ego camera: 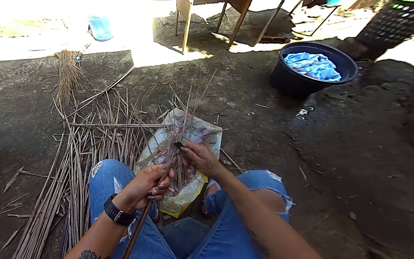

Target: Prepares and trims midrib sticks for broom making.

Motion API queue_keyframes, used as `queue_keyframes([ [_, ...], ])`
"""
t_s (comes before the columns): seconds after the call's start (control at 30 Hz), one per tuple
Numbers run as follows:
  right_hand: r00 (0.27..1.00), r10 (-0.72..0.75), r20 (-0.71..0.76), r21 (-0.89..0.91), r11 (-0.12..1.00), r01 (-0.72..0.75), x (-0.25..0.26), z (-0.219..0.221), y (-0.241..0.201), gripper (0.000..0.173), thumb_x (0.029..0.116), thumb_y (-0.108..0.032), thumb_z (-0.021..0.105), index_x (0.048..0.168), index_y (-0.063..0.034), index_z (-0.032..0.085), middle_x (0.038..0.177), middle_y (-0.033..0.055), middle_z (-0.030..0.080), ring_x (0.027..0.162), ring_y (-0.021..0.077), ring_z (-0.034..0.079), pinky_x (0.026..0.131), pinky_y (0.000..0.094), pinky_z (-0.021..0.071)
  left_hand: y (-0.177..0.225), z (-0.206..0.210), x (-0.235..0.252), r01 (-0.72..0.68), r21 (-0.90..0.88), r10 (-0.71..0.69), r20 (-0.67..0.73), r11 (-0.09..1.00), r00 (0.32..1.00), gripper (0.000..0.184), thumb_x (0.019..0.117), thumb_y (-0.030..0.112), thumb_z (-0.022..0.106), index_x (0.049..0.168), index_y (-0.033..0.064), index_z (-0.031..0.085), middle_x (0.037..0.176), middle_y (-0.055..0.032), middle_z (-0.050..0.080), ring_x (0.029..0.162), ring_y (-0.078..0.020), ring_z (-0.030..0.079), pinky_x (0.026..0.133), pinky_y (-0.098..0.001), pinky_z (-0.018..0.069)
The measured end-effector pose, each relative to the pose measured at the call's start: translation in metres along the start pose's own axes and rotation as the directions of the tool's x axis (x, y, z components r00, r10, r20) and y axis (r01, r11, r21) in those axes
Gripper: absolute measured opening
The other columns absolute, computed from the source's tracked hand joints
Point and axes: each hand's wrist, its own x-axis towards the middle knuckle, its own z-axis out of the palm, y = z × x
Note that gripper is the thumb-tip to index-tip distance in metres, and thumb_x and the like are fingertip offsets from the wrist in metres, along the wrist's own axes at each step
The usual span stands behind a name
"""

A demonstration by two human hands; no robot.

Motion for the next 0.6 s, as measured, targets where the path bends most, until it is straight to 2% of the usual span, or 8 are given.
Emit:
queue_keyframes([
  [0.13, 0.996, 0.003, 0.094, 0.01, 1.0, -0.004, -0.003, 0.0, 0.0, 0.029, 0.1114, -0.022, 0.041, 0.112, -0.0039, 0.064, 0.069, -0.0058, 0.061, 0.051, -0.0012, 0.051, 0.048, 0.0146, 0.0429, 0.0, 0.0, 0.001, -0.001, 0.062, 0.003, -0.029, 0.998, 1.0, 0.036, 0.1122, 0.021, 0.027, 0.103, 0.0076, 0.059, 0.06, 0.0065, 0.048, 0.042, 0.0016, 0.041, 0.039, -0.0118, 0.0361],
  [0.3, 0.989, 0.038, -0.146, 0.003, 0.999, -0.038, 0.002, -0.013, -0.002, 0.029, 0.1113, -0.018, 0.039, 0.111, -0.001, 0.063, 0.067, -0.0005, 0.061, 0.049, 0.0031, 0.051, 0.047, 0.0173, 0.0434, -0.003, 0.005, 0.001, -0.009, 0.164, 0.025, -0.097, 0.986, 0.995, 0.035, 0.1126, 0.02, 0.029, 0.104, 0.0056, 0.06, 0.06, 0.005, 0.05, 0.042, 0.001, 0.041, 0.039, -0.0126, 0.0359],
  [0.37, 0.994, 0.051, -0.1, 0.002, 0.999, -0.051, 0.001, -0.01, -0.001, 0.029, 0.1111, -0.018, 0.04, 0.112, -0.0007, 0.063, 0.068, -0.0007, 0.061, 0.049, 0.0032, 0.051, 0.047, 0.0172, 0.0436, -0.003, 0.006, 0.002, -0.001, 0.158, 0.017, -0.103, 0.987, 0.995, 0.036, 0.1129, 0.02, 0.028, 0.104, 0.0056, 0.059, 0.06, 0.0052, 0.049, 0.042, 0.0014, 0.041, 0.039, -0.0123, 0.0359],
  [0.5, 0.988, 0.065, 0.138, -0.026, 0.998, -0.062, -0.003, 0.003, -0.003, 0.028, 0.1111, -0.023, 0.043, 0.11, -0.0047, 0.064, 0.067, -0.0057, 0.06, 0.05, -0.0006, 0.05, 0.047, 0.0152, 0.0426, -0.001, 0.006, 0.002, -0.002, 0.156, 0.021, -0.123, 0.988, 0.992, 0.037, 0.1135, 0.021, 0.027, 0.103, 0.0055, 0.059, 0.06, 0.0055, 0.049, 0.042, 0.0015, 0.04, 0.039, -0.0121, 0.035],
  [0.53, 0.989, 0.054, 0.135, -0.03, 0.998, -0.05, -0.003, 0.003, -0.004, 0.028, 0.1112, -0.023, 0.043, 0.11, -0.0046, 0.065, 0.067, -0.0061, 0.06, 0.05, -0.0012, 0.05, 0.048, 0.0147, 0.0425, -0.001, 0.006, 0.002, -0.007, 0.176, 0.03, -0.132, 0.984, 0.991, 0.037, 0.1134, 0.021, 0.028, 0.103, 0.0054, 0.059, 0.06, 0.0056, 0.049, 0.042, 0.0014, 0.04, 0.039, -0.0123, 0.0352],
  [0.6, 0.999, 0.043, 0.01, -0.029, 0.999, -0.043, -0.002, -0.001, -0.006, 0.029, 0.111, -0.02, 0.041, 0.112, -0.0017, 0.064, 0.068, -0.004, 0.061, 0.05, 0.0, 0.05, 0.048, 0.0156, 0.0432, -0.001, 0.007, 0.001, -0.016, 0.244, 0.06, -0.173, 0.97, 0.983, 0.036, 0.1134, 0.021, 0.029, 0.103, 0.0048, 0.06, 0.06, 0.0051, 0.049, 0.042, 0.0009, 0.04, 0.039, -0.0129, 0.0349],
])
